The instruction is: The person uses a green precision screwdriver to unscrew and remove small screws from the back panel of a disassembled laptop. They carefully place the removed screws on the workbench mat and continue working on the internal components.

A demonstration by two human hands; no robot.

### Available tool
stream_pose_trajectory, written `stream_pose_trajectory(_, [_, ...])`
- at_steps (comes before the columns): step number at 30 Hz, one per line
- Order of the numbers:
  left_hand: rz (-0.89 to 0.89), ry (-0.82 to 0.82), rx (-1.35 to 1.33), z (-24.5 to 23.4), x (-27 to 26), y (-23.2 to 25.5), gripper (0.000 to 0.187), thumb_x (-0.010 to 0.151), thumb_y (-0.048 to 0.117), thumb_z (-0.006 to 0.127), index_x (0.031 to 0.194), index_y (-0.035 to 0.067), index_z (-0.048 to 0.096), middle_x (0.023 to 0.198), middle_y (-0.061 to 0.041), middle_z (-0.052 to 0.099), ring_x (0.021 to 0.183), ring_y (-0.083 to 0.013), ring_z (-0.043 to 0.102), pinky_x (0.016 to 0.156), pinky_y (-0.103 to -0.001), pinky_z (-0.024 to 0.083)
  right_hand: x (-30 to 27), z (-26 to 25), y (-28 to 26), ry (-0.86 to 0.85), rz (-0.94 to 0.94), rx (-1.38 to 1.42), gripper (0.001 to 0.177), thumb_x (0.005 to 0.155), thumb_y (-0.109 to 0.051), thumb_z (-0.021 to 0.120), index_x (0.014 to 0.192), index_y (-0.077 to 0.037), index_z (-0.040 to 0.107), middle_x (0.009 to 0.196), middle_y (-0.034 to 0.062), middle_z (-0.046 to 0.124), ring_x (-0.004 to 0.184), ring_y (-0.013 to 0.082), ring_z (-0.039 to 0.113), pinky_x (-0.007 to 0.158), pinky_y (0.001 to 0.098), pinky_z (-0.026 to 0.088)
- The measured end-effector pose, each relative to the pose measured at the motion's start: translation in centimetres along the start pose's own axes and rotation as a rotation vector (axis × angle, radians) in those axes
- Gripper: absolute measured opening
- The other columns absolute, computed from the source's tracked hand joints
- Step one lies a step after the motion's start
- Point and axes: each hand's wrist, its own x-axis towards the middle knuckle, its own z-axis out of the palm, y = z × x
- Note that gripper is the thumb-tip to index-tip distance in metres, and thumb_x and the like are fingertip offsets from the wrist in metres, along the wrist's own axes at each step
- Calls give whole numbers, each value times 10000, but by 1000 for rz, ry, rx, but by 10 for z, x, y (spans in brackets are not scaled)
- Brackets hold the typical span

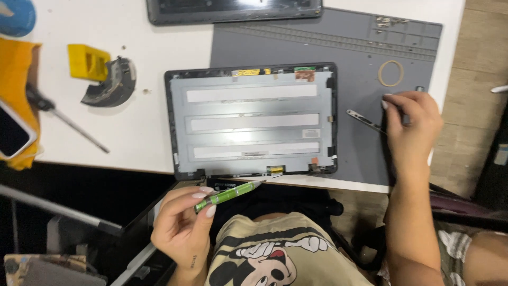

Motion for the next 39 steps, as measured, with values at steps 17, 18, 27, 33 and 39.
stream_pose_trajectory(17, [459, -479, 158, 5, 4, 24, 272, 896, 92, 890, 1092, 15, 718, 1070, -129, 738, 909, -222, 778, 855, -320, 730, -56, -21, -180, -294, -213, 484, 405, 878, -146, 859, 1200, 7, 665, 1149, 167, 736, 1028, 272, 733, 953, 356, 613])
stream_pose_trajectory(18, [497, -569, 130, 10, 9, 32, 261, 947, 63, 875, 1131, -15, 708, 1110, -159, 719, 906, -269, 775, 859, -372, 745, -65, -13, -186, -349, -375, 567, 508, 894, -231, 860, 1294, -27, 621, 1195, 145, 724, 1049, 232, 742, 959, 307, 659])
stream_pose_trajectory(27, [428, -203, 224, 31, -13, -35, 215, 781, 27, 910, 969, 22, 806, 868, -122, 786, 713, -272, 747, 670, -405, 642, -37, 13, -196, -221, 108, 815, 216, 874, 66, 753, 1062, 113, 659, 958, 253, 766, 881, 370, 787, 834, 493, 632])
stream_pose_trajectory(33, [498, -179, 510, 39, -2, -58, 131, 902, 131, 853, 995, 75, 780, 820, -45, 673, 746, -225, 606, 744, -354, 505, -39, 32, -195, -237, 135, 896, 191, 957, 70, 663, 1083, 142, 539, 992, 272, 717, 952, 362, 772, 875, 470, 640])
stream_pose_trajectory(39, [504, -163, 496, 40, -4, -69, 114, 918, 137, 839, 1004, 93, 778, 817, -24, 643, 757, -210, 599, 758, -337, 493, -45, 37, -193, -219, 38, 853, 193, 959, 78, 657, 1086, 127, 521, 980, 246, 688, 968, 383, 764, 878, 486, 640])
